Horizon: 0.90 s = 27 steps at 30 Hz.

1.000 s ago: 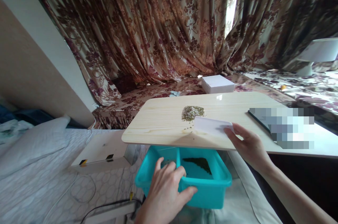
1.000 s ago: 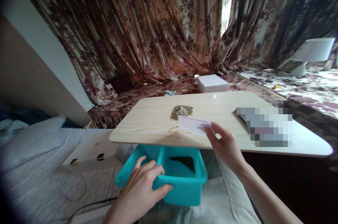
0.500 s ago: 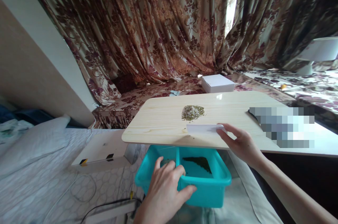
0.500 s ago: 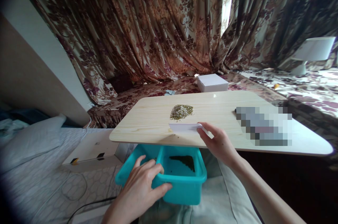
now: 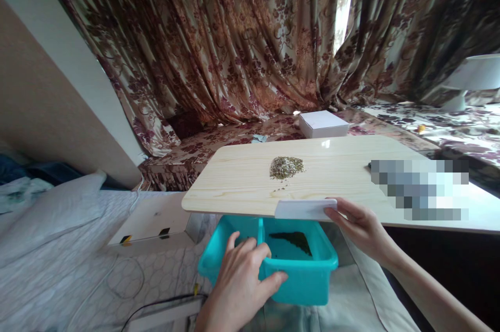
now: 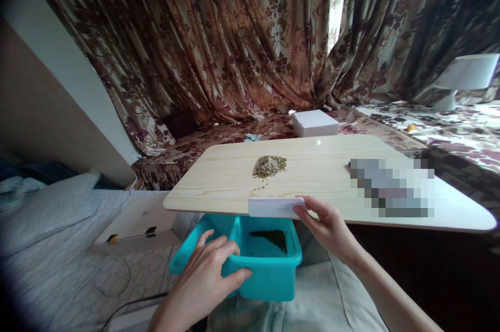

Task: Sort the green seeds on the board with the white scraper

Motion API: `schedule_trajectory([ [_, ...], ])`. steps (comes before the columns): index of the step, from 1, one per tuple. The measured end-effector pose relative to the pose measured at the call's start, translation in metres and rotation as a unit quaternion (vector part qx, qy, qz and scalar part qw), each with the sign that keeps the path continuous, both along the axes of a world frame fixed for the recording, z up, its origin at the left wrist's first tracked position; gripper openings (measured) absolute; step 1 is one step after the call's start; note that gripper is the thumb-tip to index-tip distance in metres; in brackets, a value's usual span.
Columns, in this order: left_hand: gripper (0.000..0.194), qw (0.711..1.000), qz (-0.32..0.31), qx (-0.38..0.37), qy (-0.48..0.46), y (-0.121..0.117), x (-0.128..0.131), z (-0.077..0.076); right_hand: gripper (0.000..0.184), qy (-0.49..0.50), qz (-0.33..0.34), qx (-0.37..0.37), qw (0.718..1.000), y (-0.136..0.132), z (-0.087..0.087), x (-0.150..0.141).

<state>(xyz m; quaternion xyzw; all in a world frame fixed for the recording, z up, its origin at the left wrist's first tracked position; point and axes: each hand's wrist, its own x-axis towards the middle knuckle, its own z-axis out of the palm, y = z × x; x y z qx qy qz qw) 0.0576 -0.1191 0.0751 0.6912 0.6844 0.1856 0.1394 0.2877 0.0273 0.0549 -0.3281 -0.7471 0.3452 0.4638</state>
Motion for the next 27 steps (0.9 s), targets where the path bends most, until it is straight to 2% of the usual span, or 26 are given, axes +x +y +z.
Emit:
schedule_trajectory([
  [2, 0.018, 1.000, -0.002, 0.002, -0.002, 0.000, 0.000, 0.000, 0.033, 0.015, -0.015, 0.000, 1.000, 0.001, 0.001, 0.002],
  [6, 0.017, 1.000, -0.008, 0.005, -0.005, 0.001, 0.000, 0.000, 0.033, 0.035, -0.119, 0.035, 0.992, 0.014, 0.005, 0.003],
  [11, 0.017, 1.000, -0.007, 0.007, -0.003, 0.002, 0.000, 0.000, 0.031, -0.017, -0.184, 0.090, 0.979, 0.035, 0.004, -0.004],
  [15, 0.017, 1.000, -0.011, 0.007, -0.002, 0.002, 0.000, -0.001, 0.032, -0.060, -0.189, 0.131, 0.971, 0.042, 0.002, -0.013],
  [19, 0.017, 1.000, -0.012, 0.011, -0.004, 0.001, 0.000, -0.001, 0.030, -0.083, -0.153, 0.161, 0.971, 0.037, 0.008, -0.019],
  [22, 0.017, 1.000, -0.011, 0.009, -0.005, 0.002, 0.000, 0.000, 0.030, -0.095, -0.130, 0.161, 0.974, 0.032, 0.011, -0.019],
  [27, 0.016, 1.000, -0.014, 0.009, -0.006, 0.002, 0.001, 0.001, 0.031, -0.081, -0.144, 0.161, 0.973, 0.033, 0.011, -0.018],
])
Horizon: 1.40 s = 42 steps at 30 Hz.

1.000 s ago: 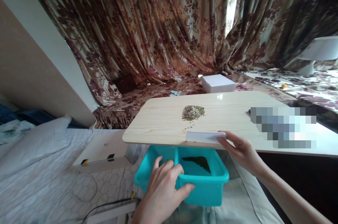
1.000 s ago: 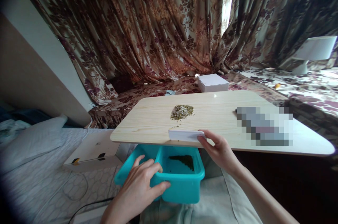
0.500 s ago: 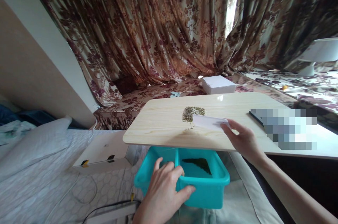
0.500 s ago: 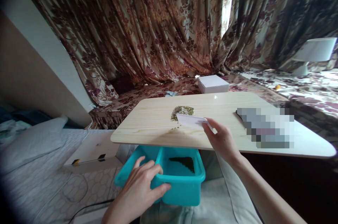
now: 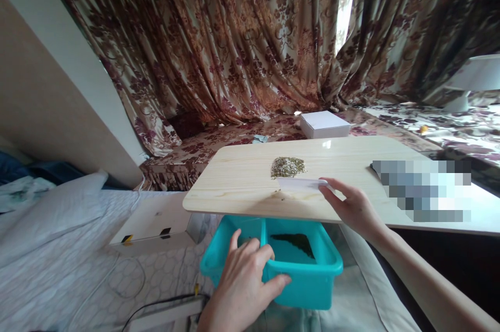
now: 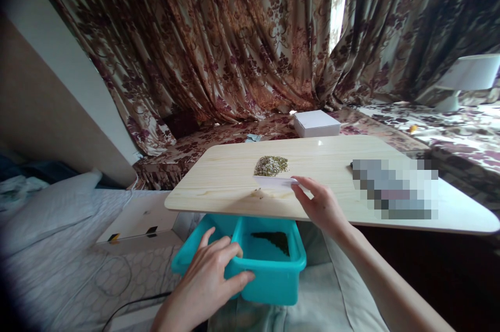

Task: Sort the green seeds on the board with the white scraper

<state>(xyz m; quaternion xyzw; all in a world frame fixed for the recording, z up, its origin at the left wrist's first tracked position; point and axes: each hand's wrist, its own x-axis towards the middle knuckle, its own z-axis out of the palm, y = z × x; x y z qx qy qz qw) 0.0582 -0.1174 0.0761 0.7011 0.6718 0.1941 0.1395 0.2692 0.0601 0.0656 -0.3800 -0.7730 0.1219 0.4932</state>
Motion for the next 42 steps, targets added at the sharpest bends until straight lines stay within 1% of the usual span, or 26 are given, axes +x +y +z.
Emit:
schedule_trajectory([
  [5, 0.017, 1.000, 0.002, 0.000, 0.005, 0.000, 0.000, -0.001, 0.031, -0.003, 0.017, -0.007, 1.000, -0.002, 0.001, -0.001],
  [9, 0.017, 1.000, 0.003, -0.003, 0.002, 0.000, 0.000, 0.001, 0.030, 0.006, 0.033, -0.032, 0.999, -0.013, 0.001, 0.000],
  [15, 0.017, 1.000, 0.004, 0.000, -0.005, 0.000, -0.001, 0.004, 0.032, 0.030, 0.061, -0.067, 0.995, -0.028, -0.005, 0.007],
  [18, 0.017, 1.000, 0.009, 0.003, -0.002, -0.001, -0.002, 0.004, 0.033, 0.047, 0.092, -0.094, 0.990, -0.033, -0.006, 0.012],
  [20, 0.017, 1.000, 0.010, 0.006, 0.000, -0.001, -0.003, 0.004, 0.032, 0.064, 0.096, -0.106, 0.988, -0.033, -0.005, 0.012],
  [25, 0.019, 1.000, 0.013, 0.001, 0.004, -0.002, -0.005, 0.004, 0.028, 0.078, 0.056, -0.091, 0.991, -0.023, -0.008, -0.006],
  [28, 0.019, 1.000, 0.017, -0.004, 0.002, -0.002, -0.007, 0.004, 0.025, 0.060, 0.064, -0.074, 0.993, -0.016, -0.012, -0.021],
  [30, 0.018, 1.000, 0.021, -0.005, 0.001, -0.002, -0.008, 0.003, 0.025, 0.049, 0.072, -0.068, 0.994, -0.015, -0.013, -0.026],
  [32, 0.019, 1.000, 0.024, -0.004, 0.001, -0.003, -0.009, 0.003, 0.025, 0.041, 0.088, -0.071, 0.993, -0.018, -0.012, -0.024],
  [35, 0.019, 1.000, 0.024, -0.002, 0.001, -0.004, -0.009, 0.002, 0.026, 0.034, 0.123, -0.088, 0.988, -0.025, -0.006, -0.011],
  [37, 0.020, 1.000, 0.022, -0.003, 0.004, -0.004, -0.009, 0.002, 0.027, 0.045, 0.109, -0.086, 0.989, -0.026, -0.002, 0.001],
  [40, 0.020, 1.000, 0.020, -0.003, 0.006, -0.002, -0.006, 0.002, 0.030, 0.076, 0.019, -0.054, 0.995, -0.017, 0.001, 0.014],
  [42, 0.020, 1.000, 0.016, -0.001, 0.007, -0.001, -0.003, 0.003, 0.029, 0.083, -0.039, -0.030, 0.995, -0.008, 0.002, 0.017],
])
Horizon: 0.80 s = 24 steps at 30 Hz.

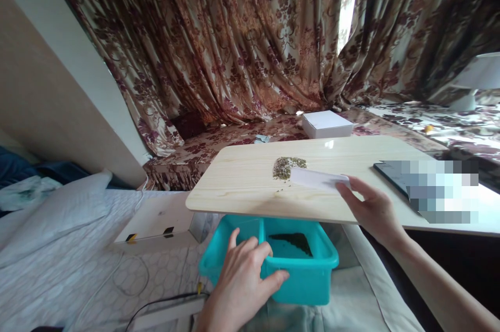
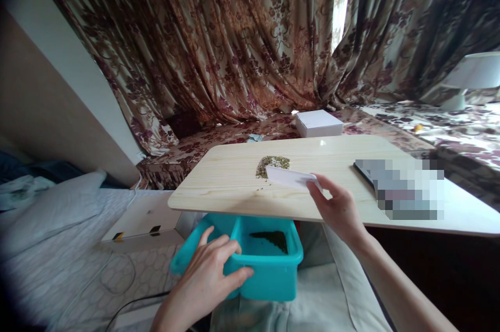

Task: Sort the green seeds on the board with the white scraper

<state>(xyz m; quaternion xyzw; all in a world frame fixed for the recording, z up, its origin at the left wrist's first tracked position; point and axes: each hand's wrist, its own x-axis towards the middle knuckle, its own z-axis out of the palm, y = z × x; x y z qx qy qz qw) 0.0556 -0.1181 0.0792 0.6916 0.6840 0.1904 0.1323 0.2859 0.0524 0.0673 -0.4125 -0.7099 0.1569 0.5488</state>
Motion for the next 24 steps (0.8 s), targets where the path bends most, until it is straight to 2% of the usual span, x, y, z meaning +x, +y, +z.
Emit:
schedule_trajectory([
  [2, 0.020, 1.000, -0.011, -0.001, 0.000, 0.001, 0.005, 0.001, 0.027, -0.011, -0.025, 0.014, 1.000, 0.009, -0.001, -0.001],
  [6, 0.019, 1.000, -0.028, -0.012, -0.003, 0.002, 0.013, 0.000, 0.027, -0.043, -0.019, 0.028, 0.999, 0.017, -0.004, -0.010],
  [10, 0.018, 1.000, -0.028, -0.015, -0.004, 0.002, 0.014, -0.002, 0.027, -0.068, -0.009, 0.036, 0.997, 0.016, -0.005, -0.015],
  [17, 0.018, 0.999, -0.025, -0.025, -0.004, 0.002, 0.013, -0.001, 0.026, -0.093, 0.049, 0.042, 0.994, 0.012, -0.003, -0.014],
  [24, 0.017, 0.999, -0.029, -0.018, -0.012, 0.002, 0.011, -0.001, 0.026, -0.067, 0.031, 0.036, 0.997, 0.012, -0.005, -0.014],
])
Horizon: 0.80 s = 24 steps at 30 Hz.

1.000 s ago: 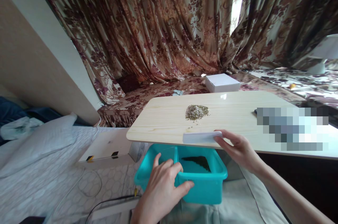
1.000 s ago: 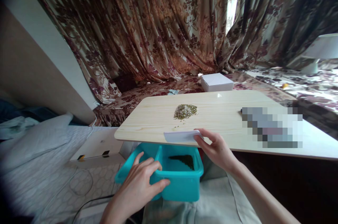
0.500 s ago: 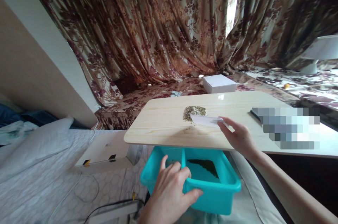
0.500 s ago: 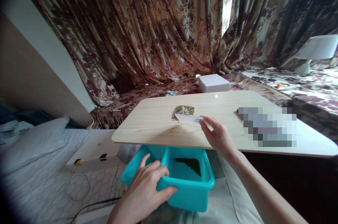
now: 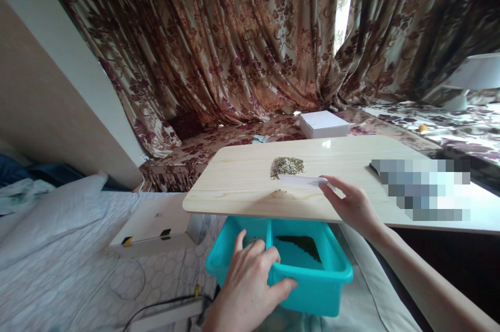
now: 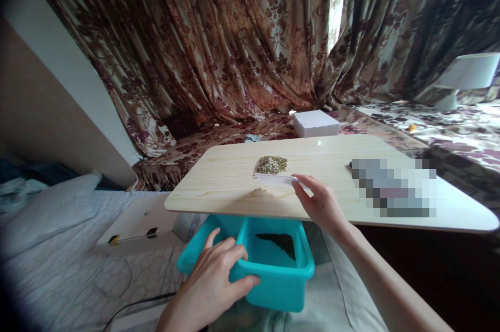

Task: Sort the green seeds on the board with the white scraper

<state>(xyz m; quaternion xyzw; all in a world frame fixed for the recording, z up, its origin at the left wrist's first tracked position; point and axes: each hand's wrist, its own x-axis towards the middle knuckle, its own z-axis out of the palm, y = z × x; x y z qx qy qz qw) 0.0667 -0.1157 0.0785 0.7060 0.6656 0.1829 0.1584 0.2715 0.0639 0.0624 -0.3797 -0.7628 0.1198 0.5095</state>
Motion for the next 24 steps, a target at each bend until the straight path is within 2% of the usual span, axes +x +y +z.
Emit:
schedule_trajectory([
  [12, 0.017, 1.000, 0.003, -0.001, -0.004, -0.001, 0.000, 0.001, 0.027, -0.010, 0.041, -0.044, 0.998, -0.006, 0.003, -0.005],
  [19, 0.017, 1.000, 0.004, -0.004, -0.004, 0.000, 0.000, 0.002, 0.028, 0.027, 0.002, -0.038, 0.999, -0.007, -0.001, 0.005],
  [24, 0.018, 1.000, 0.005, -0.008, -0.004, -0.002, 0.001, 0.002, 0.028, 0.006, 0.024, -0.049, 0.998, -0.012, 0.000, 0.007],
])
